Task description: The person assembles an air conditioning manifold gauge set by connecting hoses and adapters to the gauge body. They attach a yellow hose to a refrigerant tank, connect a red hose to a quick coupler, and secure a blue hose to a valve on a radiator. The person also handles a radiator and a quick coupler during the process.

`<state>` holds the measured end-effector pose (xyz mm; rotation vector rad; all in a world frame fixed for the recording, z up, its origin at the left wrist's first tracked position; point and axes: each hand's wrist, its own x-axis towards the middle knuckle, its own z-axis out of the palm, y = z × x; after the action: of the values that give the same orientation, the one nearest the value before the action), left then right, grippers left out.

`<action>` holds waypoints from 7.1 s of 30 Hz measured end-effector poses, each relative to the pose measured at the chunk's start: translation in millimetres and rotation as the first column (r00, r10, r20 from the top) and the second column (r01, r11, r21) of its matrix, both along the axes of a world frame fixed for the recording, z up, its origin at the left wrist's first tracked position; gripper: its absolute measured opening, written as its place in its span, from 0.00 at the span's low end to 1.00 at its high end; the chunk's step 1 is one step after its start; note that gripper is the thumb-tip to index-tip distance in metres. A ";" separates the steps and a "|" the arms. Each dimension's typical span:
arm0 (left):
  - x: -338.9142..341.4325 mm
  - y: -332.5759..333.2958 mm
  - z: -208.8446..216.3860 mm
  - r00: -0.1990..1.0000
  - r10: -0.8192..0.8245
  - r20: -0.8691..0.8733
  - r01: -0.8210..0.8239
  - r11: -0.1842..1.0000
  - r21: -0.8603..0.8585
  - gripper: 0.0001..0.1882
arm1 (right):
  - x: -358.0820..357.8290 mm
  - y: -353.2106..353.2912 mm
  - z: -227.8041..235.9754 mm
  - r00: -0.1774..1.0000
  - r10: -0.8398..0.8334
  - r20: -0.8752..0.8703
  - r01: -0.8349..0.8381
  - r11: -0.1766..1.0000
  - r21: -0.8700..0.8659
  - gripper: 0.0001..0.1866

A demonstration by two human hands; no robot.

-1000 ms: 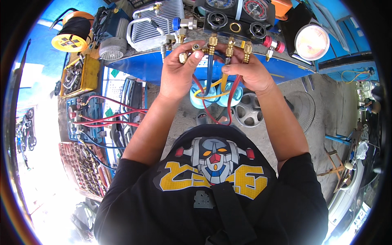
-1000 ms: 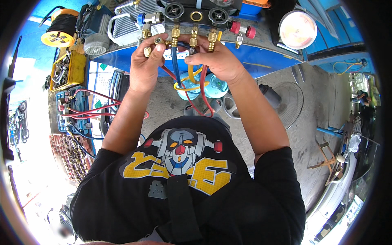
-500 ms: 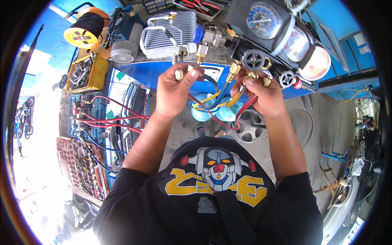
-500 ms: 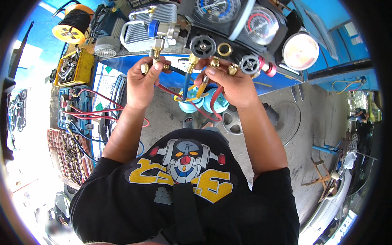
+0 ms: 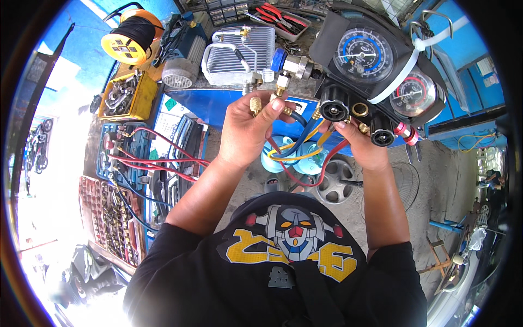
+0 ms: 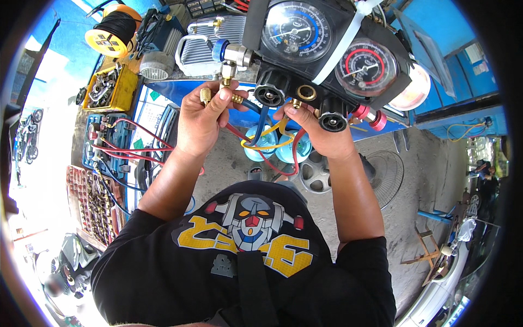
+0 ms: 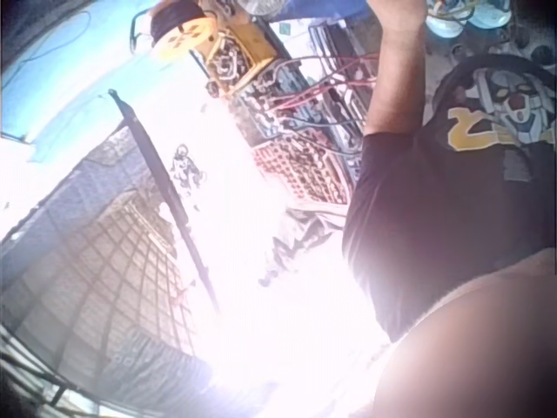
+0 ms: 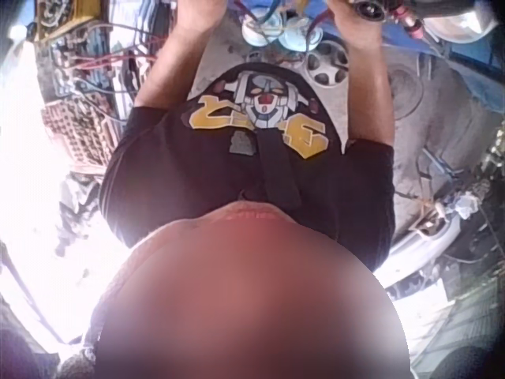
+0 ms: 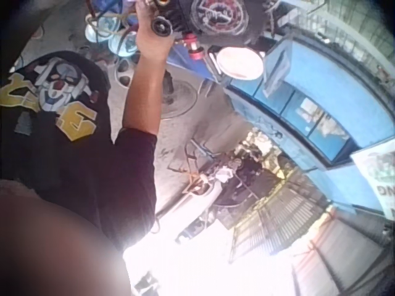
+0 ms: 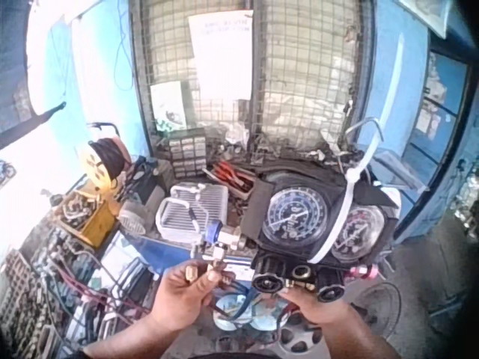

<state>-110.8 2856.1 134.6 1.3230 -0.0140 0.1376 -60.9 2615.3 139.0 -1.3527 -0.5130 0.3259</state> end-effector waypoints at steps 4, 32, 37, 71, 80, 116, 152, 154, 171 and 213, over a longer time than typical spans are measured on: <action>1.6 -3.4 -0.1 0.999 0.006 0.051 -0.009 0.998 0.062 0.18 | -5.9 -3.4 -6.2 0.999 -0.050 0.019 0.051 0.998 -0.031 0.09; -5.4 24.3 18.9 0.957 -0.243 -0.160 0.254 0.966 0.048 0.17 | -15.8 -4.7 -13.3 0.977 -0.070 0.204 0.091 0.991 -0.096 0.11; -5.0 16.7 20.0 0.965 -0.146 -0.220 0.177 0.976 0.129 0.14 | -9.7 -11.0 -11.7 0.987 0.018 0.162 0.028 0.960 -0.280 0.12; -1.3 20.3 8.6 0.903 -0.355 -0.242 0.336 0.934 -0.118 0.21 | -13.9 -14.1 -4.8 0.998 -0.063 0.025 0.067 0.970 -0.234 0.07; 5.2 9.9 -8.2 0.933 -0.165 -0.320 0.260 0.924 0.282 0.28 | -16.5 -10.7 -14.9 0.998 -0.047 -0.041 0.044 0.996 -0.077 0.08; 17.5 20.4 -7.3 0.926 -0.346 -0.151 0.376 0.813 0.444 0.13 | 13.4 -24.8 -25.7 0.986 0.069 -0.150 -0.066 0.997 0.025 0.14; 25.4 4.8 -12.6 0.927 -0.257 -0.274 0.374 0.678 0.633 0.22 | 8.9 -42.0 -30.5 0.976 0.010 -0.219 -0.009 1.000 0.003 0.14; 25.8 6.3 -9.6 0.896 -0.370 -0.247 0.445 0.736 0.511 0.20 | 11.0 -45.5 -32.0 0.971 0.038 -0.238 -0.028 0.999 0.043 0.14; 35.3 -39.1 -15.5 0.882 -0.106 -0.459 0.422 0.611 0.670 0.21 | 37.3 -73.1 -46.6 0.957 0.125 -0.263 -0.106 0.991 0.084 0.15; -57.0 7.8 -124.2 0.590 0.807 -0.009 -0.722 0.532 0.442 0.22 | 94.9 -157.2 -79.4 0.950 0.181 -0.256 -0.170 0.983 0.064 0.14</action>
<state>-167.8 2863.9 10.4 1.6703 0.7999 0.7986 33.9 2458.1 59.6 -1.2044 -0.4176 0.6280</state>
